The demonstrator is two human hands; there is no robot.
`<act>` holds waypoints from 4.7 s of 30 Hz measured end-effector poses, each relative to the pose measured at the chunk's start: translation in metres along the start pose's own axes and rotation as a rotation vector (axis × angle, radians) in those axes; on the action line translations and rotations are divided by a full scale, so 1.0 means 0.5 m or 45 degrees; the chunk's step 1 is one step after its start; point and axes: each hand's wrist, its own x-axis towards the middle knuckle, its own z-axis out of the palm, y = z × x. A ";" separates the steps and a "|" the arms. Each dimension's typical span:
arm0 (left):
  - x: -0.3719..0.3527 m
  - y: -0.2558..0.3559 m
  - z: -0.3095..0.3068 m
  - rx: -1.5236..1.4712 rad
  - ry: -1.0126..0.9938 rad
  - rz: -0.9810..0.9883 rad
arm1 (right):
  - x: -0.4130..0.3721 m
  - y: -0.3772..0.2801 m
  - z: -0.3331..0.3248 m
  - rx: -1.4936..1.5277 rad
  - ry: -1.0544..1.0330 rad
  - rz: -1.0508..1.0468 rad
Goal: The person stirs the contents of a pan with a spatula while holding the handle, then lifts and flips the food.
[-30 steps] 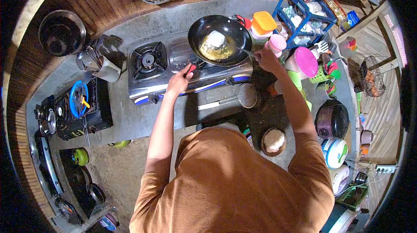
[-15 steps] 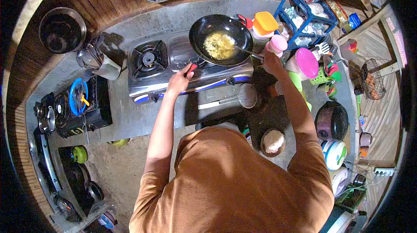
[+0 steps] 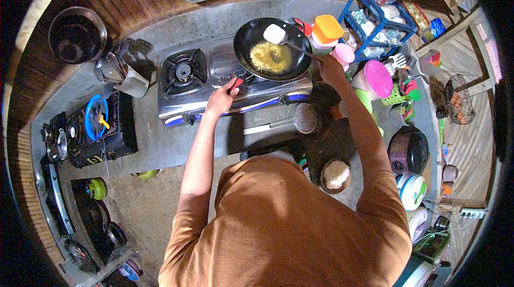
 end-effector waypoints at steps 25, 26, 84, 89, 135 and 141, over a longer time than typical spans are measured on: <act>-0.002 0.008 -0.006 0.055 -0.055 -0.018 | -0.008 -0.005 -0.001 0.025 -0.003 0.024; -0.002 0.008 -0.004 0.055 -0.058 -0.016 | -0.009 0.005 -0.006 0.023 -0.004 0.028; -0.037 0.037 0.046 -0.037 0.097 0.010 | -0.054 -0.294 0.001 0.035 -0.059 0.385; -0.037 0.029 0.052 -0.054 0.113 0.045 | -0.075 -0.282 -0.027 0.093 0.023 0.338; -0.050 0.028 0.048 -0.025 0.065 -0.035 | -0.124 -0.117 -0.160 -0.068 -0.177 0.367; -0.045 0.013 0.053 -0.021 0.068 0.002 | -0.127 -0.091 -0.157 0.128 -0.158 0.109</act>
